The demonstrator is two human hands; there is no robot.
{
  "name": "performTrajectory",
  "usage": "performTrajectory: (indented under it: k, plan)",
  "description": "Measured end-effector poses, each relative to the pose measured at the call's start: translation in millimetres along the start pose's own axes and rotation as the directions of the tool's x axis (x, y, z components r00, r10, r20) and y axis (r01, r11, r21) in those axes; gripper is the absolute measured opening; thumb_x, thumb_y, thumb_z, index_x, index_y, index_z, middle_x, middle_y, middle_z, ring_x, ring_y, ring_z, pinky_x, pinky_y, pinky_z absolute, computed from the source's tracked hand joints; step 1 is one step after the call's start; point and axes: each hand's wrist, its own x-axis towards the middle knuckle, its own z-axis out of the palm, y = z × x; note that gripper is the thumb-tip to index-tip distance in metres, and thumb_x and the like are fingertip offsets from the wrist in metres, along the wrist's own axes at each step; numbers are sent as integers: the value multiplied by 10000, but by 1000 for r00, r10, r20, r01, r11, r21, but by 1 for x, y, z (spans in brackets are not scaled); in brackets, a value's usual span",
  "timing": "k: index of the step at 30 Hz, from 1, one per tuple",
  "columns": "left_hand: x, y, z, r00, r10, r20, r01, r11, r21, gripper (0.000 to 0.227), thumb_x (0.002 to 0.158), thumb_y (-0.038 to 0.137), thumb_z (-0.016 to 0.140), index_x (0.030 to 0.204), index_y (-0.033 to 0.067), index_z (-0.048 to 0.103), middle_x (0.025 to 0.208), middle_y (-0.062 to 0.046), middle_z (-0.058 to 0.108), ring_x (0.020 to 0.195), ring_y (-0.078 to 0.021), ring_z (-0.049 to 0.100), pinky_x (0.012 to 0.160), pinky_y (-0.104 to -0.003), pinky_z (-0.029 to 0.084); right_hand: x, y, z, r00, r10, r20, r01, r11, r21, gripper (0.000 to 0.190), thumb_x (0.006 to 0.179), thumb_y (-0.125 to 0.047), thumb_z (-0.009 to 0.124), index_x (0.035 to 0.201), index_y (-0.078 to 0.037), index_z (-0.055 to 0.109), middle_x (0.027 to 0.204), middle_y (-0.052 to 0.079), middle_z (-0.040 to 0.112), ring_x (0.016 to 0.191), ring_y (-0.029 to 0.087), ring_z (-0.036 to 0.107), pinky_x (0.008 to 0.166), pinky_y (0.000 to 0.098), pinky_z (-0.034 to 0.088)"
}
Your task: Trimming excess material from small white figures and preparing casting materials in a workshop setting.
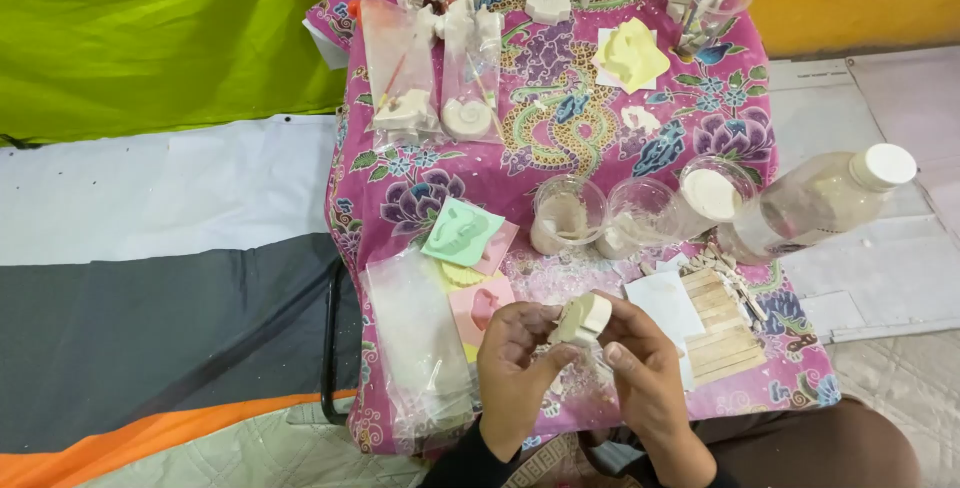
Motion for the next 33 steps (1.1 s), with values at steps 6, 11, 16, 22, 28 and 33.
performTrajectory:
  k: [6,11,16,22,28,33]
  plan:
    - [-2,5,-2,718,666,202,-693,657,298,444,857,120,847,1189,-8,581,1154,-183,709,1109,-301,720,997,-380,613,0,15,-1,998,-12,61,-2,975,224,641,805,-123,839,1369,65,600,1219,225,705,1114,333,673,959,407,544]
    - [-4,6,-4,739,639,213,-670,665,330,460,863,146,845,1215,9,582,1170,-160,707,1114,-294,711,983,-389,593,5,22,0,993,-31,111,-6,949,316,648,829,-146,843,1378,72,577,1313,319,658,1149,369,663,970,462,551]
    - [-4,27,-4,739,625,251,-670,648,361,536,887,357,804,1230,9,583,1207,-157,663,1158,-294,673,996,-383,572,7,27,-2,994,31,110,-71,918,390,691,833,-292,878,1359,53,591,1232,261,698,1058,361,686,914,445,554]
    - [3,24,-13,698,693,183,-698,600,392,482,914,419,753,1205,83,567,1199,-166,527,1115,-276,600,734,-319,656,6,39,-12,988,141,63,-154,892,426,733,828,-502,827,1332,-12,618,1128,186,706,876,263,650,786,465,544]
    - [4,27,-15,605,735,306,-777,460,430,430,1030,454,558,1222,84,662,1281,-203,508,1023,-250,570,882,-384,560,5,38,-9,977,203,65,-210,869,449,708,839,-462,815,1352,-25,600,1114,150,719,941,281,686,783,458,558]
    - [2,31,-12,561,694,450,-803,326,498,566,1087,539,375,1182,115,737,1336,-270,533,1124,-362,598,937,-488,483,5,34,-5,988,90,129,-138,890,435,627,930,-408,762,1326,54,608,1130,187,737,1035,288,702,903,397,558]
